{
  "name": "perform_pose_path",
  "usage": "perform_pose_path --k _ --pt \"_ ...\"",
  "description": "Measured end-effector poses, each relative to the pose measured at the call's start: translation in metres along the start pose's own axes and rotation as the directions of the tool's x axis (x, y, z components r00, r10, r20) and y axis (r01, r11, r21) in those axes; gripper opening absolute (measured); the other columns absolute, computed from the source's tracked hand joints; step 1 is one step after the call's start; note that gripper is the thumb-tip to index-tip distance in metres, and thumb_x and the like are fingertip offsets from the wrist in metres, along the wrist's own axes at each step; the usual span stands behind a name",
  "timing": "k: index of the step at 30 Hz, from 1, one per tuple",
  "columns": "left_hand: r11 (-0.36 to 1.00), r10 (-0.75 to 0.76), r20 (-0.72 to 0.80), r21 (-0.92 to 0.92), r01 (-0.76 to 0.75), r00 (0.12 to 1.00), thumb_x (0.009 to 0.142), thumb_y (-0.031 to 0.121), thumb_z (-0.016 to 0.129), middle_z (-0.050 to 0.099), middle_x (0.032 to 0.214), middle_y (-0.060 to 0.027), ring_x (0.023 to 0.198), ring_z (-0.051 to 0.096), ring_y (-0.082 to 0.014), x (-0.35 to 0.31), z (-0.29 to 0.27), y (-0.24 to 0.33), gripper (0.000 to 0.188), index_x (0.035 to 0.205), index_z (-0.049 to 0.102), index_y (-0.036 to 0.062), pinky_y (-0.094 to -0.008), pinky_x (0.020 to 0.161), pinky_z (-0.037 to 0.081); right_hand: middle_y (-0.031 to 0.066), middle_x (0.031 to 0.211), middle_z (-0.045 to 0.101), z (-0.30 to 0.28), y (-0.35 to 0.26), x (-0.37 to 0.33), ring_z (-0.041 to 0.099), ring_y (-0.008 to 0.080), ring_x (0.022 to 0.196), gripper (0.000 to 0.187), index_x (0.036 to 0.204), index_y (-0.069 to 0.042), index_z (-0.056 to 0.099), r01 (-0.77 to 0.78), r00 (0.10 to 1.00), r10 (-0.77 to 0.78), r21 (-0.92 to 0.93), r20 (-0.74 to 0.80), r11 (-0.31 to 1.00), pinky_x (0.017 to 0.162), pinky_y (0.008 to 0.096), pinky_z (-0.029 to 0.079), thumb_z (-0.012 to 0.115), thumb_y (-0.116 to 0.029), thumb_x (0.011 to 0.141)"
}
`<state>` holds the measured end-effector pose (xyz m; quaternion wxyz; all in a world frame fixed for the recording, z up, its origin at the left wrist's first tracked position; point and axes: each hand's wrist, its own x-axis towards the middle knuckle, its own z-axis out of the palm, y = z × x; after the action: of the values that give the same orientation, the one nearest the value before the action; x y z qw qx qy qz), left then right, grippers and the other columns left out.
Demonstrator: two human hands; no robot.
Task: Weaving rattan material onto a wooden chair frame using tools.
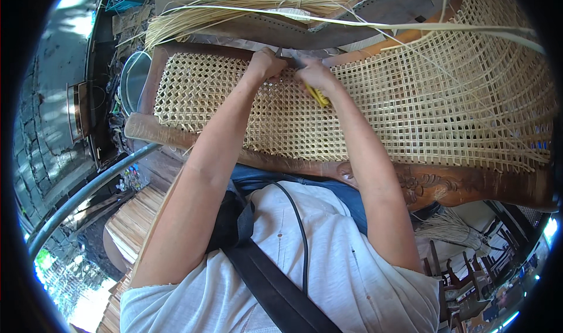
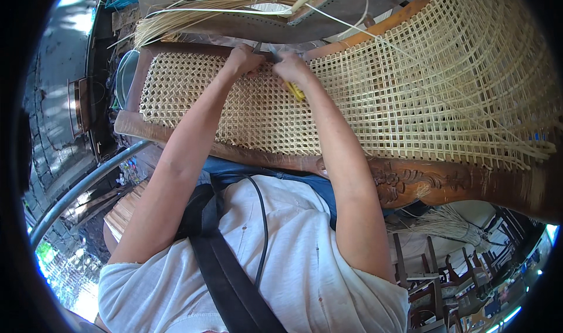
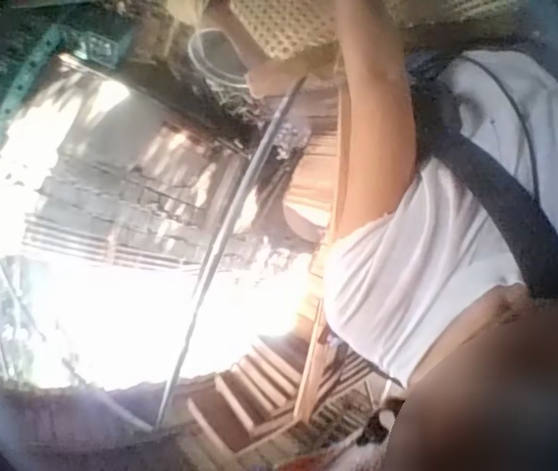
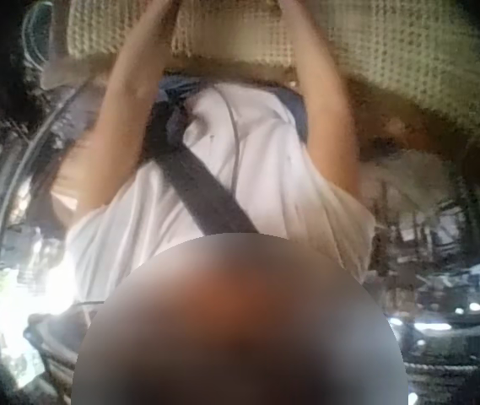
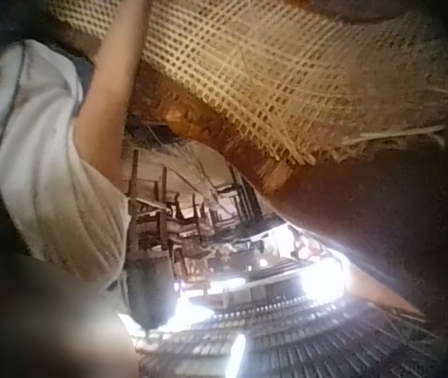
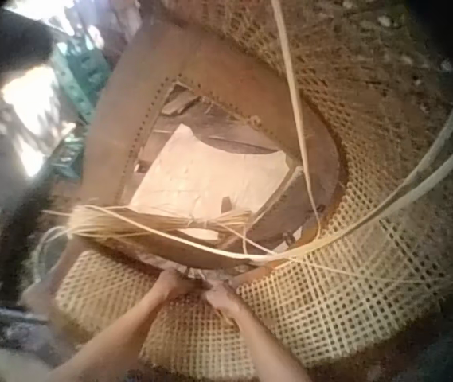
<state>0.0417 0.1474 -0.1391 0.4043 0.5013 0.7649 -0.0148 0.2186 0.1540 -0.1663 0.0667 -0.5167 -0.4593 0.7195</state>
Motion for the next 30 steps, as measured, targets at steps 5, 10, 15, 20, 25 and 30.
perform_pose_path --k 5,10,15,20,25,30 --pt "0.991 -0.129 0.079 0.038 0.126 0.988 0.073 0.029 0.067 0.069 0.062 -0.0117 0.069 0.072 -0.0226 0.002 -0.004 0.011 0.029 0.060 0.070 0.0040 -0.0341 0.074 0.058 0.0088 0.071 0.060 -0.049 -0.019 -0.004 0.058 0.0172 0.053 0.016 0.099 0.002 0.061 -0.053 0.986 0.029 -0.145 -0.163 0.988 0.048 0.0320 0.052 0.060 -0.005 0.085" --pt "0.977 -0.138 -0.022 0.164 0.140 0.990 0.075 0.026 0.067 0.074 0.093 -0.0172 0.092 0.072 -0.0254 0.008 0.005 0.014 0.031 0.090 0.073 -0.0002 -0.0350 0.085 0.056 0.0130 0.079 0.067 -0.053 -0.026 0.011 0.067 0.0235 0.061 0.019 0.096 0.005 0.061 -0.177 0.907 0.374 -0.631 0.194 0.755 0.049 0.0349 0.055 0.053 -0.010 0.089" --pt "0.967 -0.216 0.112 0.160 0.197 0.970 0.079 0.026 0.065 0.071 0.108 -0.0189 0.105 0.069 -0.0288 0.003 -0.009 0.028 0.048 0.118 0.065 -0.0009 -0.0365 0.092 0.054 0.0137 0.084 0.070 -0.043 -0.046 0.016 0.071 0.0261 0.069 0.021 0.098 0.007 0.062 -0.179 0.830 0.505 -0.744 0.237 0.644 0.053 0.0388 0.058 0.050 -0.008 0.091" --pt "0.957 -0.183 -0.046 0.218 0.189 0.982 0.080 0.028 0.065 0.070 0.113 -0.0192 0.111 0.066 -0.0305 0.004 0.008 0.024 0.046 0.116 0.066 -0.0005 -0.0372 0.094 0.053 0.0137 0.088 0.072 -0.043 -0.055 0.025 0.073 0.0264 0.073 0.023 0.101 0.008 0.062 -0.189 0.783 0.587 -0.818 0.208 0.543 0.054 0.0407 0.059 0.049 -0.009 0.092" --pt "0.966 -0.089 -0.064 0.240 0.102 0.994 0.081 0.030 0.065 0.068 0.116 -0.0210 0.115 0.063 -0.0314 0.003 0.007 0.013 0.042 0.111 0.070 0.0017 -0.0384 0.095 0.052 0.0153 0.083 0.070 -0.045 -0.041 0.022 0.069 0.0274 0.070 0.026 0.101 0.002 0.064 -0.296 0.836 0.522 -0.665 0.167 0.686 0.060 0.0419 0.057 0.049 -0.017 0.091" --pt "0.979 0.054 0.152 0.189 -0.083 0.987 0.083 0.030 0.061 0.069 0.110 -0.0209 0.103 0.068 -0.0322 0.010 0.004 0.002 0.038 0.111 0.071 0.0059 -0.0397 0.088 0.055 0.0130 0.085 0.066 -0.036 -0.045 0.020 0.066 0.0244 0.066 0.027 0.109 0.002 0.059 -0.294 0.861 0.495 -0.678 0.119 0.674 0.052 0.0399 0.055 0.051 -0.020 0.094"
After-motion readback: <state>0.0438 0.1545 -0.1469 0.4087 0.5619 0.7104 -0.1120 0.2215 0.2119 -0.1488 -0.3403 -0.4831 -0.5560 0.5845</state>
